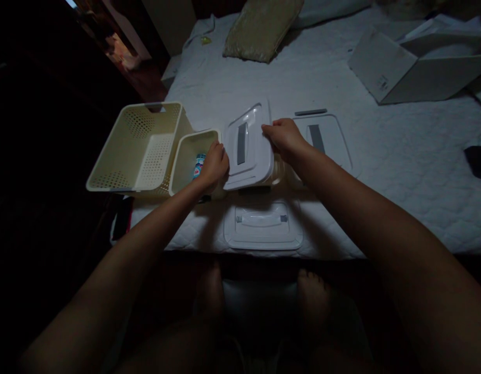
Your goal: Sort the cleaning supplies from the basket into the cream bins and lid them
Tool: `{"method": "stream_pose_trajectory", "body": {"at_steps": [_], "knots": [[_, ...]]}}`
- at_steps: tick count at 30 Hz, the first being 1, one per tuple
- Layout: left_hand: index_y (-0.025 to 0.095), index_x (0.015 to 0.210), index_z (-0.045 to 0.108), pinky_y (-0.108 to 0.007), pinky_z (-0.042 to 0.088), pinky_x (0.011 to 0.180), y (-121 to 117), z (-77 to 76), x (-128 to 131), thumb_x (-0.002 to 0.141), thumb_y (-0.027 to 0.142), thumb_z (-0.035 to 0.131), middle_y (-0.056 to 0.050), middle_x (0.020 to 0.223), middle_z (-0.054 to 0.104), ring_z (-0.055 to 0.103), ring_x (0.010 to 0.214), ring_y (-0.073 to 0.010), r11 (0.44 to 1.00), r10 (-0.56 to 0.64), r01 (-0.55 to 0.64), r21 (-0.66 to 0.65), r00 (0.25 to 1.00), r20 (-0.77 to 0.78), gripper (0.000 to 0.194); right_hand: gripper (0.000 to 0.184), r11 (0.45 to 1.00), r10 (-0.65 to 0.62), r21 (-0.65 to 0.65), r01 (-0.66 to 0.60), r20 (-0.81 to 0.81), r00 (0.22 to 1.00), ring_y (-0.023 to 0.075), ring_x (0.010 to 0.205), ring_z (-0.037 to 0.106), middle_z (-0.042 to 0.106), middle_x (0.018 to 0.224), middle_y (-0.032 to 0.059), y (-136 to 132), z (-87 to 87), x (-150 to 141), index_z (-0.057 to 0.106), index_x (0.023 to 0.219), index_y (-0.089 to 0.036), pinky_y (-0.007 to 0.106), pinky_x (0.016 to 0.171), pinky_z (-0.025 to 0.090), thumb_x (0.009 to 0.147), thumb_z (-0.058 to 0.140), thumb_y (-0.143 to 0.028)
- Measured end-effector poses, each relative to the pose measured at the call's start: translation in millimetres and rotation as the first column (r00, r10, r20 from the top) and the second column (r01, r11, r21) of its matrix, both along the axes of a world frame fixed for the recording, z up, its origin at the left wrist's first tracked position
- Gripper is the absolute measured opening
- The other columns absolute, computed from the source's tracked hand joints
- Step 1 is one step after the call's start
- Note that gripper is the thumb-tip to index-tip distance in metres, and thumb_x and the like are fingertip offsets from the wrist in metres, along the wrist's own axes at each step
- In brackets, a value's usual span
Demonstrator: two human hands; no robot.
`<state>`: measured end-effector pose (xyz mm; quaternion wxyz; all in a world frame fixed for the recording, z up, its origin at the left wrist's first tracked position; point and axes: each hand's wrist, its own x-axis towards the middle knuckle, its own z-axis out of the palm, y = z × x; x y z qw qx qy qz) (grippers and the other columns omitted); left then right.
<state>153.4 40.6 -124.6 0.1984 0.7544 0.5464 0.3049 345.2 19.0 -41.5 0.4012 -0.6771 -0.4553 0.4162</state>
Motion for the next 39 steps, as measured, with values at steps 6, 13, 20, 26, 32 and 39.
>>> {"method": "stream_pose_trajectory", "body": {"at_steps": [6, 13, 20, 26, 32, 39], "knots": [[0.024, 0.110, 0.063, -0.044, 0.030, 0.116, -29.7, 37.3, -13.8, 0.086, 0.038, 0.051, -0.007, 0.135, 0.057, 0.044, 0.134, -0.0237, 0.999, 0.033, -0.038, 0.017, 0.969, 0.243, 0.030, 0.017, 0.913, 0.102, 0.396, -0.093, -0.002, 0.995, 0.0114, 0.052, 0.046, 0.046, 0.060, -0.0057, -38.4, 57.6, -16.0, 0.046, 0.085, -0.024, 0.023, 0.049, 0.036, 0.081, 0.062, -0.023], [0.016, 0.099, 0.068, -0.042, 0.049, 0.098, -103.8, 78.2, -48.8, 0.087, 0.060, 0.034, -0.012, 0.107, 0.071, 0.063, 0.112, -0.0250, 0.876, 0.317, 0.014, -0.481, 0.736, 0.598, 0.057, 0.011, 0.779, 0.313, 0.409, -0.475, 0.402, 0.860, 0.0148, 0.061, 0.052, 0.053, 0.071, -0.0028, -109.0, 87.6, -4.4, 0.050, 0.084, -0.026, 0.028, 0.055, 0.041, 0.082, 0.057, -0.035], [0.010, 0.090, 0.068, -0.041, 0.054, 0.086, -133.6, 72.3, -69.1, 0.083, 0.070, 0.027, -0.018, 0.093, 0.073, 0.068, 0.096, -0.0290, 0.463, 0.565, 0.288, -0.838, 0.633, 0.530, 0.072, 0.011, 0.546, 0.494, 0.254, -0.798, 0.671, 0.552, 0.0187, 0.061, 0.060, 0.062, 0.074, 0.0007, -166.4, 51.2, 1.3, 0.056, 0.096, -0.028, 0.031, 0.052, 0.046, 0.088, 0.048, -0.030], [0.014, 0.091, 0.067, -0.033, 0.053, 0.072, -144.4, 30.2, -61.0, 0.083, 0.040, 0.052, -0.009, 0.081, 0.073, 0.066, 0.073, -0.0206, 0.371, 0.516, 0.240, -0.897, 0.750, 0.414, 0.031, 0.020, 0.175, 0.275, 0.031, -0.984, 0.958, 0.079, 0.0180, 0.067, 0.058, 0.066, 0.091, 0.0099, -201.6, -5.3, -4.8, 0.061, 0.091, -0.019, 0.029, 0.052, 0.040, 0.088, 0.042, -0.012], [0.012, 0.075, 0.063, -0.026, 0.045, 0.055, -143.0, -20.3, -52.9, 0.084, 0.039, 0.057, -0.004, 0.064, 0.064, 0.057, 0.056, -0.0136, 0.426, 0.282, 0.085, -0.901, 0.934, 0.221, 0.030, 0.016, 0.106, 0.204, -0.142, -0.984, 0.972, -0.119, 0.0175, 0.066, 0.054, 0.062, 0.087, 0.0074, -199.4, -54.7, 7.1, 0.059, 0.092, -0.018, 0.029, 0.051, 0.037, 0.087, 0.047, -0.008], [0.016, 0.061, 0.053, -0.024, 0.038, 0.054, -128.3, -52.1, -46.8, 0.080, 0.021, 0.056, 0.001, 0.054, 0.053, 0.051, 0.052, -0.0113, 0.719, -0.068, -0.002, -0.695, 0.995, -0.074, 0.020, 0.013, 0.166, 0.344, -0.259, -0.951, 0.920, -0.190, 0.0206, 0.079, 0.057, 0.061, 0.100, 0.0094, -190.6, -114.4, 14.0, 0.057, 0.100, -0.016, 0.029, 0.055, 0.042, 0.088, 0.053, -0.012]]}}
